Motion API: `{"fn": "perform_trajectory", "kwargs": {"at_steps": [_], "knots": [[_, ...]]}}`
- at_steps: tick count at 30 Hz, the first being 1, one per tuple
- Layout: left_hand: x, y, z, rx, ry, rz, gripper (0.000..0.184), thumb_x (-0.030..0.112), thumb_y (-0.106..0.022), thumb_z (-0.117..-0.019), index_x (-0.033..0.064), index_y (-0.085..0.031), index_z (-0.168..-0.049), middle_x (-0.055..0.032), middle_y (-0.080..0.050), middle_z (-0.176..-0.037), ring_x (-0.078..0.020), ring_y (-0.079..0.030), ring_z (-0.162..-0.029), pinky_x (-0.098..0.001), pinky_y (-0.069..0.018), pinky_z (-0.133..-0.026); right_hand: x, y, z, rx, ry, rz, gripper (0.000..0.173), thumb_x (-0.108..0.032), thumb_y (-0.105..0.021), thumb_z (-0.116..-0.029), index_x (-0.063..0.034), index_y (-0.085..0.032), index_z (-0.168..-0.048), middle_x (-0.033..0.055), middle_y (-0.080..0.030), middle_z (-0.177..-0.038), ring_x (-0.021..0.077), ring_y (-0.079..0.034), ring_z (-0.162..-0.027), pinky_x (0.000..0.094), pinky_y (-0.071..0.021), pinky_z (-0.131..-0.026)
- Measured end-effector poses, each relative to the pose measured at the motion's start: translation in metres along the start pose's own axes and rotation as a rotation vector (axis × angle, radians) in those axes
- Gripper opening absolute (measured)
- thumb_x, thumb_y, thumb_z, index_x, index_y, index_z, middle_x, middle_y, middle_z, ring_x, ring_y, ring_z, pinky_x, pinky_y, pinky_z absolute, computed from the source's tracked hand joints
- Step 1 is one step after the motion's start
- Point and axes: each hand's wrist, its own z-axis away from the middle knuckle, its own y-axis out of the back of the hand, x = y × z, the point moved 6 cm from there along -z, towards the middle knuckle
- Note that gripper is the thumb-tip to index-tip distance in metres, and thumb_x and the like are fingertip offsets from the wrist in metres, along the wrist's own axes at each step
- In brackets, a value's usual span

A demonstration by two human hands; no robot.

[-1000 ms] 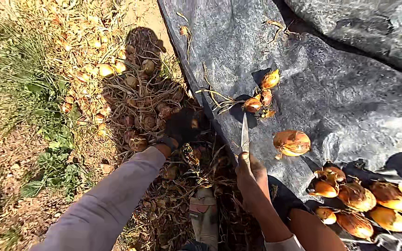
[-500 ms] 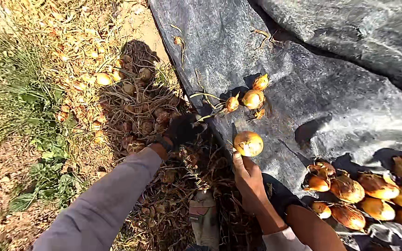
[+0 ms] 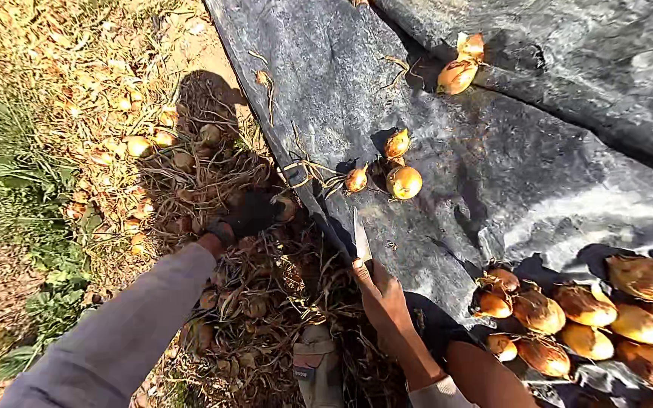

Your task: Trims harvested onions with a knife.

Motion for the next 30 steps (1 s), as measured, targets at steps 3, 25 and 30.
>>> {"fn": "perform_trajectory", "kwargs": {"at_steps": [3,25,30], "knots": [[0.043,0.002,0.059,0.015,-0.162,0.509,0.034,0.032,-0.055,-0.1068,0.0017,-0.07,-0.104,-0.0119,-0.072,-0.094,-0.022,-0.069,-0.088,-0.0463,-0.0575,-0.085,0.0,-0.005,0.003,-0.114,-0.155,0.02,0.07,-0.077,-0.057,-0.086,-0.0143,-0.067,-0.114,0.0072,-0.068,-0.089,0.0232,-0.067,-0.085,0.0514,-0.0546,-0.077],[-0.061,-0.027,-0.036,0.152,0.143,-0.115,0.074,0.043,-0.076,-0.0874,0.0158,-0.05,-0.15,-0.0226,-0.051,-0.149,-0.0461,-0.056,-0.129,-0.0713,-0.0467,-0.1,-0.006,0.006,0.003,0.127,0.071,-0.307,0.051,-0.061,-0.057,-0.096,-0.0116,-0.067,-0.101,0.0007,-0.056,-0.065,0.0146,-0.054,-0.053,0.037,-0.0483,-0.05],[-0.04,-0.027,0.047,-0.029,0.342,-0.065,0.04,0.015,-0.044,-0.11,-0.0112,-0.054,-0.138,-0.0347,-0.055,-0.14,-0.0485,-0.051,-0.135,-0.0607,-0.0361,-0.115,-0.008,0.003,0.005,0.032,0.011,-0.054,0.055,-0.067,-0.06,-0.0908,-0.0131,-0.069,-0.101,-0.0009,-0.063,-0.074,0.0141,-0.062,-0.068,0.0417,-0.053,-0.065]]}}
